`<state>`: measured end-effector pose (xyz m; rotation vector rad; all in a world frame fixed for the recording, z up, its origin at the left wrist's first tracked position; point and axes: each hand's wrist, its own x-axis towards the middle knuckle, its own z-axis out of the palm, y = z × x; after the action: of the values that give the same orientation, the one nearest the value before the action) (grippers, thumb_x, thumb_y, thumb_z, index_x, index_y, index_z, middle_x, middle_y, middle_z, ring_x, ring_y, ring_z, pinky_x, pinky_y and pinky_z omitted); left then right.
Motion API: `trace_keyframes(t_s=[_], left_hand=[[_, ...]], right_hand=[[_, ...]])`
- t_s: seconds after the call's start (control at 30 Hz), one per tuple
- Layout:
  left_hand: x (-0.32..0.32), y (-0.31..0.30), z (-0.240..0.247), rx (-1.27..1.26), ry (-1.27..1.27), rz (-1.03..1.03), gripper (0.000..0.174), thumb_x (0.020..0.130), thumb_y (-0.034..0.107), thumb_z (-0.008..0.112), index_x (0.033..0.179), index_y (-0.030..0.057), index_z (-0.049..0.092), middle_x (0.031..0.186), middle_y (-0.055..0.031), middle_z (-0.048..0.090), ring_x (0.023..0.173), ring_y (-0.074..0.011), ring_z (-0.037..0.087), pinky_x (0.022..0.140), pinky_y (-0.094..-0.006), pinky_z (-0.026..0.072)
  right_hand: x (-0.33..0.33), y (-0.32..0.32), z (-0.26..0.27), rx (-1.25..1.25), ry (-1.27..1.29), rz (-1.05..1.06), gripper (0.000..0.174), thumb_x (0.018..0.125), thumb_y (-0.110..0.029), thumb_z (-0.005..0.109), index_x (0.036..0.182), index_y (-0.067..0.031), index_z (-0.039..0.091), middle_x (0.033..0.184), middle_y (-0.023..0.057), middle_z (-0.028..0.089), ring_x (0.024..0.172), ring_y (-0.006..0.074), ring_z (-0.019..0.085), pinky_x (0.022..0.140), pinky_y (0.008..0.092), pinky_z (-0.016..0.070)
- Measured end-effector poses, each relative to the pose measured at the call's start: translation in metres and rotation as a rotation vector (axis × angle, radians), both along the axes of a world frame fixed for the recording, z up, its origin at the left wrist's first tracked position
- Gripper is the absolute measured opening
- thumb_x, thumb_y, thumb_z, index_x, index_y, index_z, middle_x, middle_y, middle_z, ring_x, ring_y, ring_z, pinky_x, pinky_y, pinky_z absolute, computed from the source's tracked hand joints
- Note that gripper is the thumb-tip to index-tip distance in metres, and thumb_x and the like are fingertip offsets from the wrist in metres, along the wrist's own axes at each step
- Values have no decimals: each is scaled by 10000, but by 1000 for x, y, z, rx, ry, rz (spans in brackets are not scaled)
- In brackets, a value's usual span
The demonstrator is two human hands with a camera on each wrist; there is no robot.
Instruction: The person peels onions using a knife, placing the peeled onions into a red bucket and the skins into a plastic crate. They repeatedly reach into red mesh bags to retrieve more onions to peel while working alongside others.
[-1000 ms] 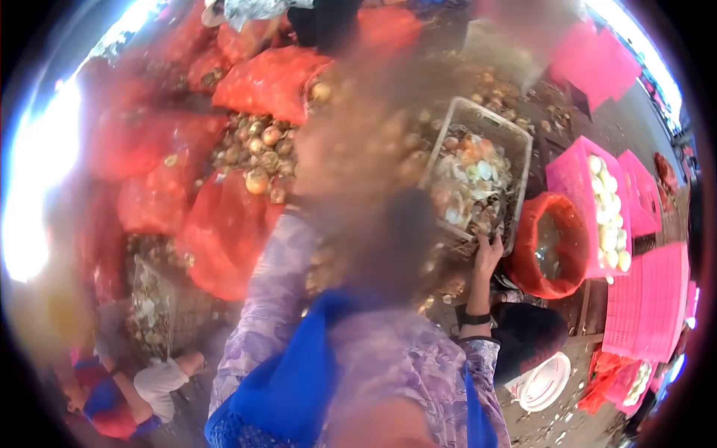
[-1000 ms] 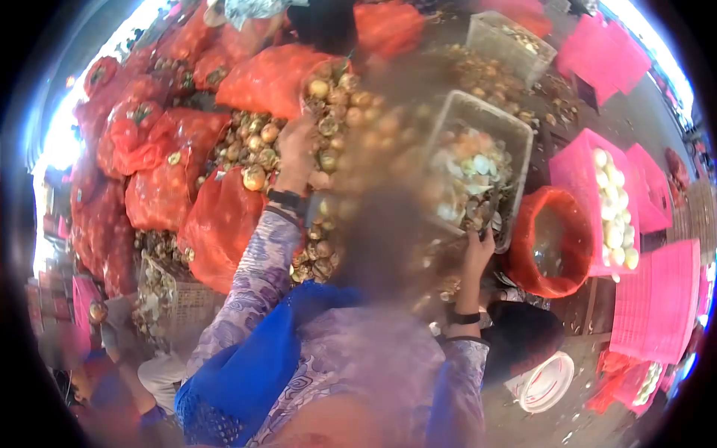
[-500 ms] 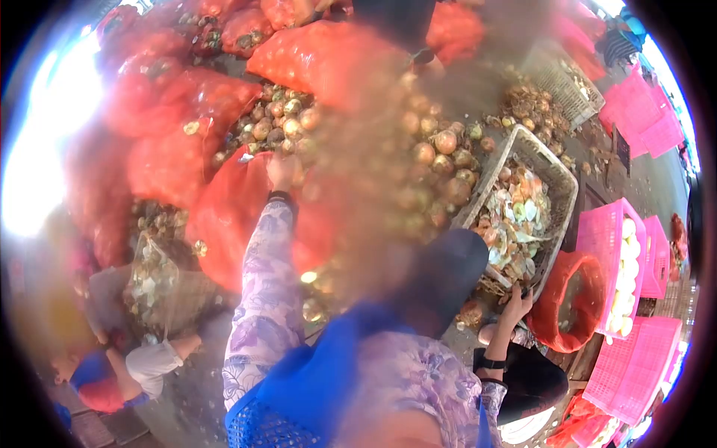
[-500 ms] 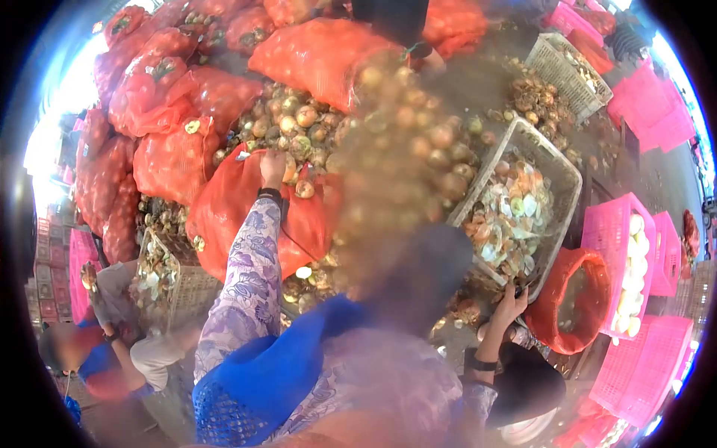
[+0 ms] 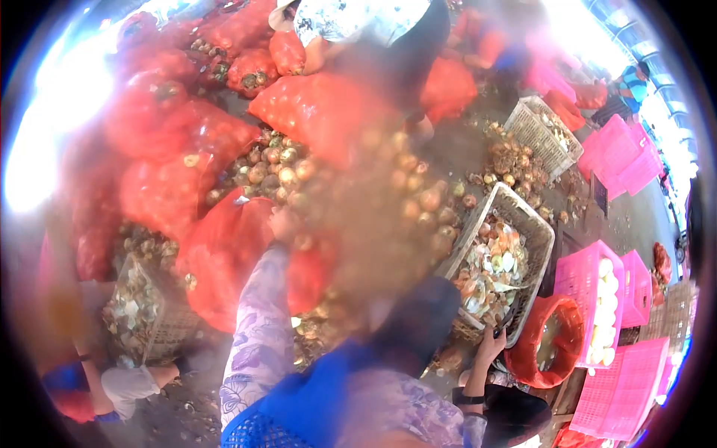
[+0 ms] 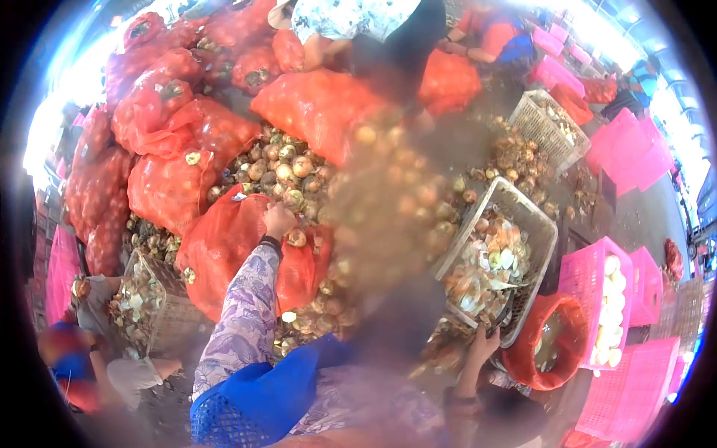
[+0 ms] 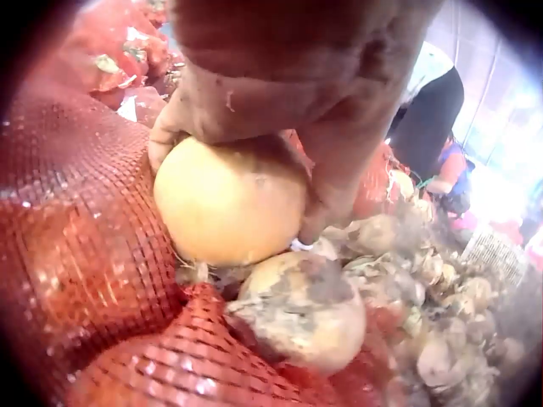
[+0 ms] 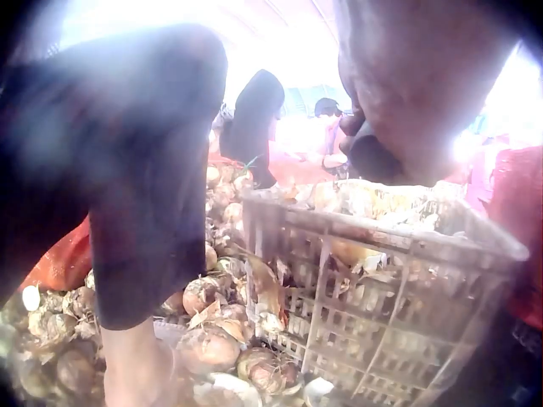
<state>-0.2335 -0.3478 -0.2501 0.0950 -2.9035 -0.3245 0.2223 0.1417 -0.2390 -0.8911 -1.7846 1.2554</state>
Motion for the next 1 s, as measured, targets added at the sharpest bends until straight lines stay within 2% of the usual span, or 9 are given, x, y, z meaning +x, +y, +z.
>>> trace_keyframes(t_s=[0.1,0.17,0.3,0.5,0.6,0.67,0.8,0.87,1.0], left_hand=[[7,-1,10,1077,-185,43,505,769,297,817,1187,39,701,989,-135,743,811,-268,736,756,-396,601],[12,15,10,1655,-228,-185,415,818,185,788,1181,15,680,1028,-103,734,855,-203,721,782,-350,600],[80,89,165,2280,-442,-678,345,882,217,707,1151,4,668,1035,-121,723,908,-221,714,816,-362,594],[179,242,282,2341,-811,-1388,313,977,264,584,1106,-13,651,1047,-149,708,986,-250,703,867,-380,585],[219,323,280,2379,-1168,-976,292,884,257,705,1043,13,691,992,-144,748,914,-252,730,853,-371,593],[239,361,262,2258,-1041,-1038,270,928,178,629,1128,1,668,1079,-113,722,995,-209,685,907,-343,555],[269,374,267,2233,-1206,-949,218,940,167,641,1090,11,665,1033,-101,715,973,-190,682,890,-324,559],[279,384,262,2181,-1310,-998,204,949,170,637,1078,13,662,1020,-97,713,973,-185,684,883,-320,562],[272,403,230,2148,-1351,-993,177,953,155,640,1052,11,665,1005,-104,709,948,-208,699,866,-334,576]], right_hand=[[-11,-24,45,-271,33,7,421,902,-12,602,1322,-3,580,714,1,558,487,73,458,432,244,362],[-18,-22,49,-271,95,33,355,927,-25,592,1282,-14,593,683,1,546,450,79,444,408,246,346],[-46,-39,108,-377,143,87,313,907,-10,600,1218,-6,627,745,-7,565,520,65,472,450,229,343],[-98,-65,206,-173,406,311,468,968,-154,686,1397,-25,551,828,47,648,478,64,473,422,222,341],[-97,-58,216,-107,408,225,507,953,-186,708,1396,-11,534,826,61,645,478,62,469,422,220,334],[-88,-62,232,-116,277,109,552,906,-209,760,1349,39,542,837,83,652,474,48,450,412,208,311],[-61,-36,214,171,186,-75,646,849,-219,824,1320,128,551,1141,228,683,909,268,672,798,362,545],[-46,-47,223,300,16,-134,710,826,-251,852,1325,147,544,1270,272,639,1122,318,619,989,412,481],[-43,-25,191,448,71,-76,652,846,-152,823,1393,59,538,992,88,670,693,136,553,605,304,462]])
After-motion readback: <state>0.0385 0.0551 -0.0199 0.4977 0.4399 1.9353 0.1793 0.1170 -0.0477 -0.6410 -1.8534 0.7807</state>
